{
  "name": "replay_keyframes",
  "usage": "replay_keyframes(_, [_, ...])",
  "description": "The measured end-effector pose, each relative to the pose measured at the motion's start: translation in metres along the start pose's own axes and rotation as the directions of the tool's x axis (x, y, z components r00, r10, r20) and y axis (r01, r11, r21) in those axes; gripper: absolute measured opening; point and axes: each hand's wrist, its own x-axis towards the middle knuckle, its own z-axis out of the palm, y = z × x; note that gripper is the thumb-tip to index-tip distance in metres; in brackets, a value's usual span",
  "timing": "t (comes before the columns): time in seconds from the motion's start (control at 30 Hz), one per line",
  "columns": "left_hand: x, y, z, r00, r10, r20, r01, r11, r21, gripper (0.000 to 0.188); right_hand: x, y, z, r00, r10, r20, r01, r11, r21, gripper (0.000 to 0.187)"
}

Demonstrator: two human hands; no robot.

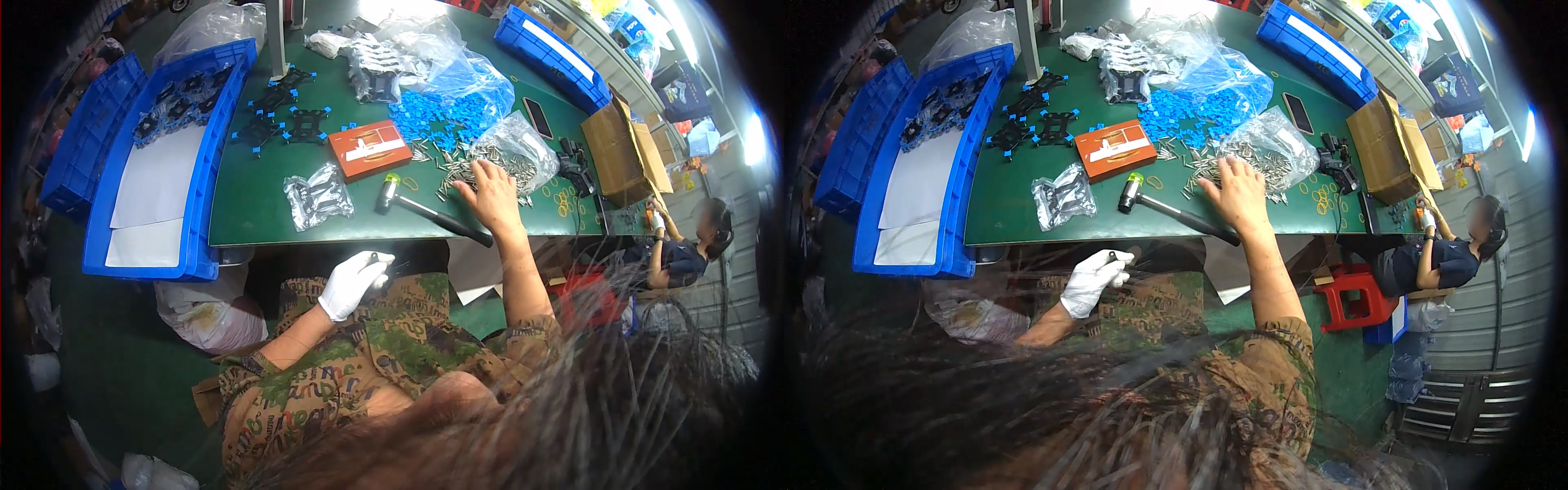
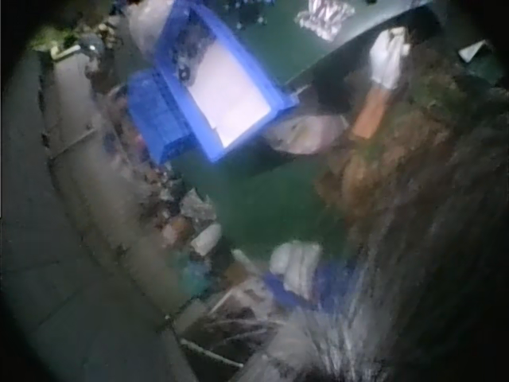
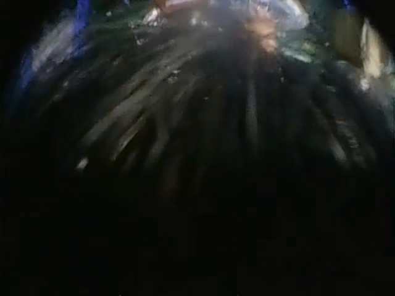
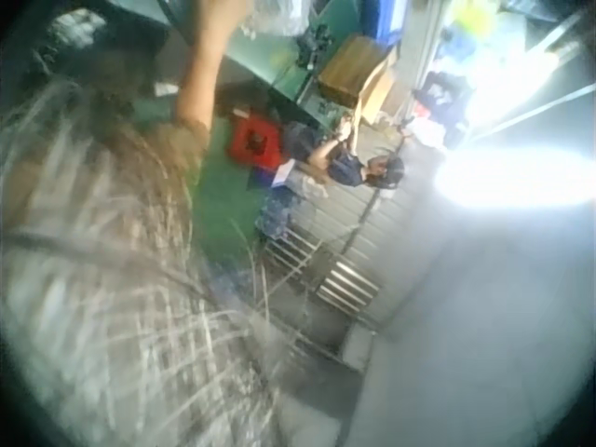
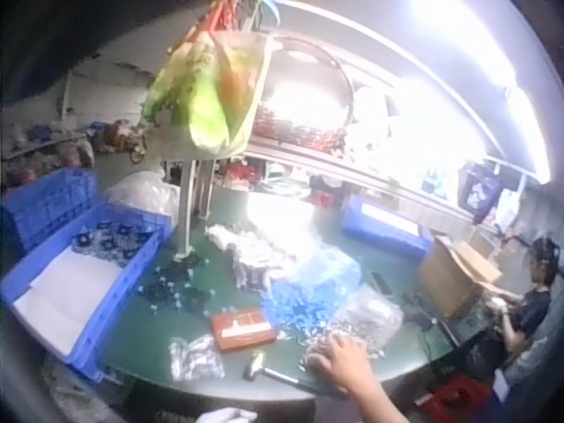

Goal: The person assembles small black plastic components with blue parts and metal pins at a green workbench. They use a hammer to secure the pins into the components and then place the finished units into a blue crate. The person also handles clear plastic bags and organizes the parts on the table.

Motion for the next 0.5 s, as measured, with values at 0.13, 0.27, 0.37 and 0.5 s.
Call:
replay_keyframes(0.13, [0.004,-0.004,0.001,1.0,-0.015,0.012,0.015,1.0,0.023,0.026,-0.003,0.016,0.017,0.999,0.034,-0.028,-0.03,0.994,0.104,0.034])
replay_keyframes(0.27, [0.007,-0.01,0.004,0.997,-0.074,0.022,0.074,0.997,0.005,0.027,0.017,-0.034,-0.039,0.986,-0.145,-0.087,0.153,0.54,0.827,0.014])
replay_keyframes(0.37, [0.006,0.012,0.016,0.997,-0.072,-0.001,0.072,0.995,0.071,0.025,0.018,-0.096,-0.116,0.904,-0.376,-0.206,0.097,-0.288,0.953,0.028])
replay_keyframes(0.5, [0.006,0.015,0.01,0.974,-0.225,-0.017,0.226,0.972,0.07,0.024,0.014,-0.158,-0.144,0.691,-0.59,-0.417,-0.249,-0.736,0.629,0.052])
